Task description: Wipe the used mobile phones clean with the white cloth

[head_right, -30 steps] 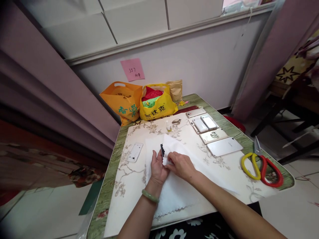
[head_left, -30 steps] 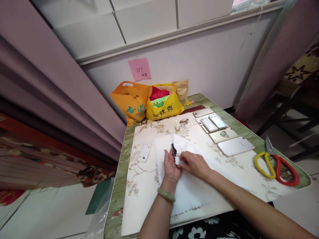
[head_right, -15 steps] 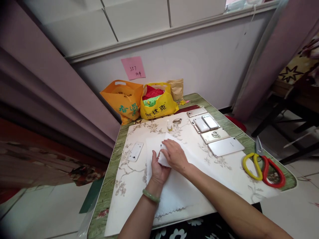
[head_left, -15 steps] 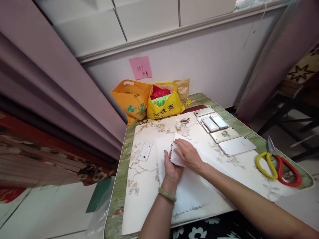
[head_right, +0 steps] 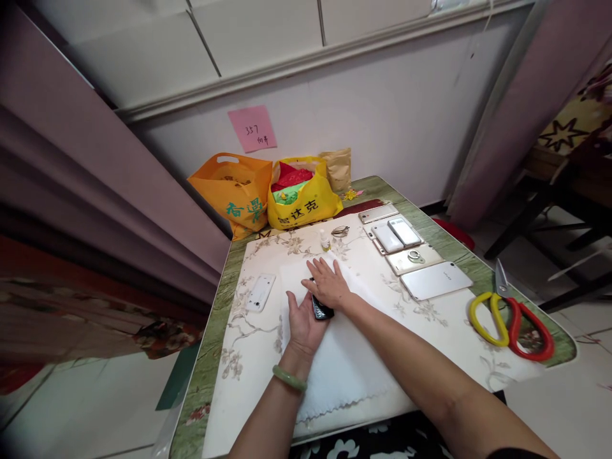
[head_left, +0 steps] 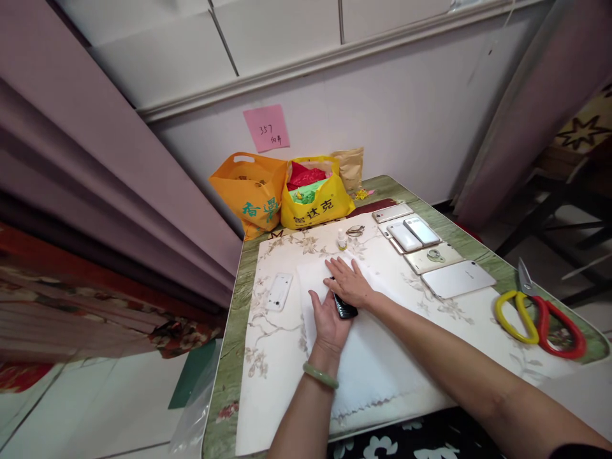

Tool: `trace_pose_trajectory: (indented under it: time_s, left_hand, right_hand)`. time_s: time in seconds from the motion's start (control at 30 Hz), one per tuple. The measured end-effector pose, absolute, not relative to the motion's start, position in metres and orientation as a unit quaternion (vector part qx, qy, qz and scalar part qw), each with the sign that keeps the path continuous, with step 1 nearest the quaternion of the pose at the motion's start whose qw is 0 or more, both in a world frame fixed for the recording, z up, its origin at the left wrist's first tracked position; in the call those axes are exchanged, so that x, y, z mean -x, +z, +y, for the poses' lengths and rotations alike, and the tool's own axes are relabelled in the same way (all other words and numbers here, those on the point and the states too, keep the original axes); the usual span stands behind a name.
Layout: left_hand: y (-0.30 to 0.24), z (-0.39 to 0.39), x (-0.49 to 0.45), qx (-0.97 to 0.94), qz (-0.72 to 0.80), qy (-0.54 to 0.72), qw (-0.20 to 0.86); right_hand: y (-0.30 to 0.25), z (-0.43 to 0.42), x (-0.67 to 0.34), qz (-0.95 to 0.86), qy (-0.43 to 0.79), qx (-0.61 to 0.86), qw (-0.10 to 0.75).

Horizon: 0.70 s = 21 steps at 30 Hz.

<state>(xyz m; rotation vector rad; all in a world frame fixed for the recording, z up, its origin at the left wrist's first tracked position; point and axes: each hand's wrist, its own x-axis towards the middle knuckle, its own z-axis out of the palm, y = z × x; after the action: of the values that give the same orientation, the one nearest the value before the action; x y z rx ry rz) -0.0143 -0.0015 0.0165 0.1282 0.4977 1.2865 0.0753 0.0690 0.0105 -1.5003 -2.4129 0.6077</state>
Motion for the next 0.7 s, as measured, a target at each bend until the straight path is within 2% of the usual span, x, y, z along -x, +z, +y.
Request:
trace_pose_trajectory:
  time_s: [0.2,0.37,0.6,0.7]
  left_hand:
    - [0.01,-0.005,0.019,-0.029,0.227,0.585,0.778]
    - [0.011,-0.005,0.019,0.015,0.275,0.6,0.751]
    - [0.013,0.0,0.017,-0.032,0.22,0.601,0.767]
    - [0.011,-0.001,0.017,-0.035,0.225,0.604,0.764]
  right_hand:
    - [0.0,0.03,-0.093,-0.847,0.127,0.495,0.147]
    - [0.012,0.002,-0.082,-0.889,0.141,0.409,0.149]
    - [0.013,0.05,-0.073,-0.863,0.198,0.444,0.138]
    - [0.006,0.066,-0.084,-0.832,0.207,0.482,0.182]
